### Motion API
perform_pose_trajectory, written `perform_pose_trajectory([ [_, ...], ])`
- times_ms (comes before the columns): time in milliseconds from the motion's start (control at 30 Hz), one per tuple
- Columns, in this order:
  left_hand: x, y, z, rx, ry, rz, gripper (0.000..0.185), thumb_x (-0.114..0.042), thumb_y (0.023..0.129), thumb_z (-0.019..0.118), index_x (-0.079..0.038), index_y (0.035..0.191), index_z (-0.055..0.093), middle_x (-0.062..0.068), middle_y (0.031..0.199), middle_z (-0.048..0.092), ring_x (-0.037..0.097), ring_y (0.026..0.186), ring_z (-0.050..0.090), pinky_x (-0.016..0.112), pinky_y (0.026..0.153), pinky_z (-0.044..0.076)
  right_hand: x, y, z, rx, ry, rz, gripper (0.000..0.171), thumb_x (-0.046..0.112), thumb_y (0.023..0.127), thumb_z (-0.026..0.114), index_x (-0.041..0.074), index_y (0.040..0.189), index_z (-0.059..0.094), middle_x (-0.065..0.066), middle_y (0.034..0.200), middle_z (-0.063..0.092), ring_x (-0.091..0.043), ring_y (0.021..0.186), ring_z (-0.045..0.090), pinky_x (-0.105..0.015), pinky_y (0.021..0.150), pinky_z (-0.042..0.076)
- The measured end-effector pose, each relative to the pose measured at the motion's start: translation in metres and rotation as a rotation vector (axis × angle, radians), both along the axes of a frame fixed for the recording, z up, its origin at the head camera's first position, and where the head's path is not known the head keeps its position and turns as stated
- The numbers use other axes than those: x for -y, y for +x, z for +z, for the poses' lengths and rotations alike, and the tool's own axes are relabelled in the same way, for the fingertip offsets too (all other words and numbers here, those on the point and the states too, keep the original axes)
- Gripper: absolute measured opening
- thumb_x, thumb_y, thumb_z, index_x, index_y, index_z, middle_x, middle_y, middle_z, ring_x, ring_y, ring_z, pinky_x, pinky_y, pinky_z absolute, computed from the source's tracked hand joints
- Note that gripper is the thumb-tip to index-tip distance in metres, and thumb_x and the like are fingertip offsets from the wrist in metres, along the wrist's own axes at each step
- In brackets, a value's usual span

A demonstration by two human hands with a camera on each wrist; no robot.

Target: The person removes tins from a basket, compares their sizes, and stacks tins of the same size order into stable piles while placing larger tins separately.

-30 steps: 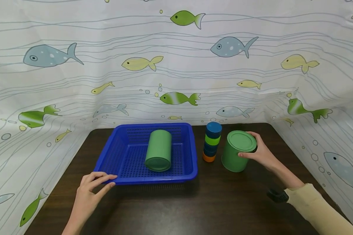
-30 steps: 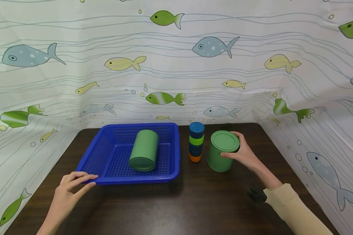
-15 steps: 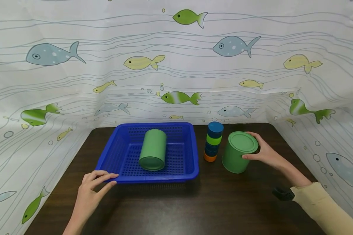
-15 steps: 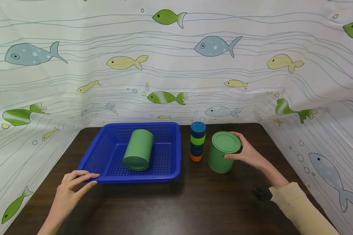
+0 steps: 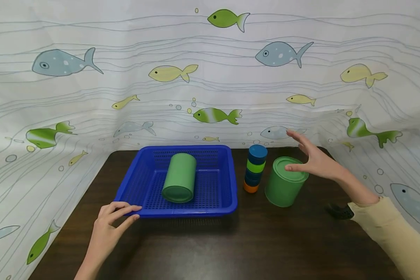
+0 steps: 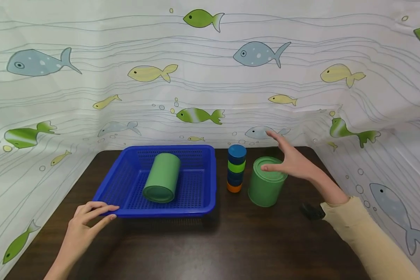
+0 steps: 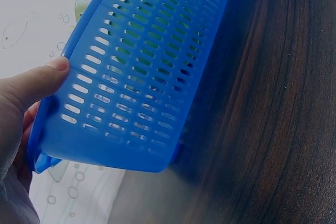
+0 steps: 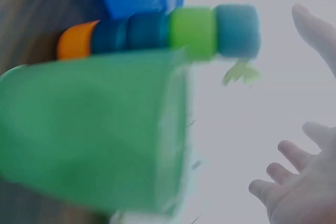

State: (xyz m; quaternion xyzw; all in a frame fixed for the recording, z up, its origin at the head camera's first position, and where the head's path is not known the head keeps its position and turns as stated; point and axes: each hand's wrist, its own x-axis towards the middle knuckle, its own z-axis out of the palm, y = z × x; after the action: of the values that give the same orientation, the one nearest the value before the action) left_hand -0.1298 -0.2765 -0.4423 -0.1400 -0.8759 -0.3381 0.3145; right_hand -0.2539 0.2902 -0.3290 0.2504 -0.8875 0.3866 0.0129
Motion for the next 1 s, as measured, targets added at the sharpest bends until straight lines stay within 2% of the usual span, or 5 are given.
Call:
perform_pose_trajectory([
  [167,0.0,0.0,0.001,0.019,-0.002,0.004,0.039,0.002,0.068,0.085,-0.024,0.096,0.08,-0.011,0.094,0.062,-0.004,0.103,0.04,0.015,0.087,0.028,0.042,-0.006,0.039,-0.096,0.104,0.065,0.104,0.021,0.081,0.083,0.031,0.158,0.014,-0.003,0.166,0.015,-0.033,0.153,0.016,-0.065,0.117,0.018],
  [300,0.0,0.0,0.001,0.022,-0.006,0.013,0.039,0.001,0.068,0.085,-0.025,0.096,0.08,-0.011,0.094,0.062,-0.004,0.102,0.039,0.018,0.085,0.03,0.077,-0.011,0.066,-0.192,0.213,0.158,0.105,0.032,0.078,0.085,0.027,0.158,0.016,-0.002,0.165,0.018,-0.03,0.152,0.019,-0.063,0.117,0.022],
  [533,-0.001,-0.001,0.002,0.01,0.0,0.003,0.039,0.003,0.067,0.085,-0.023,0.096,0.08,-0.011,0.094,0.062,-0.004,0.102,0.04,0.019,0.084,0.03,0.133,-0.021,0.088,-0.348,0.381,0.343,0.104,0.04,0.078,0.084,0.021,0.158,0.02,-0.008,0.165,0.014,-0.032,0.152,0.015,-0.061,0.114,0.03],
  [767,-0.001,-0.001,0.002,0.008,0.006,-0.003,0.038,0.002,0.068,0.085,-0.023,0.096,0.08,-0.01,0.093,0.062,-0.003,0.102,0.041,0.017,0.085,0.029,0.192,-0.031,0.079,-0.431,0.64,0.514,0.111,0.038,0.076,0.086,0.025,0.159,0.014,-0.005,0.167,0.01,-0.03,0.155,0.01,-0.053,0.12,0.026],
  [1000,-0.001,0.0,0.002,0.017,0.009,0.003,0.039,0.002,0.067,0.085,-0.024,0.096,0.08,-0.012,0.094,0.062,-0.003,0.102,0.041,0.016,0.085,0.029,0.249,-0.032,0.035,-0.358,1.063,0.642,0.118,0.024,0.078,0.086,0.034,0.159,0.001,0.003,0.169,0.002,-0.029,0.156,0.009,-0.044,0.114,0.039],
])
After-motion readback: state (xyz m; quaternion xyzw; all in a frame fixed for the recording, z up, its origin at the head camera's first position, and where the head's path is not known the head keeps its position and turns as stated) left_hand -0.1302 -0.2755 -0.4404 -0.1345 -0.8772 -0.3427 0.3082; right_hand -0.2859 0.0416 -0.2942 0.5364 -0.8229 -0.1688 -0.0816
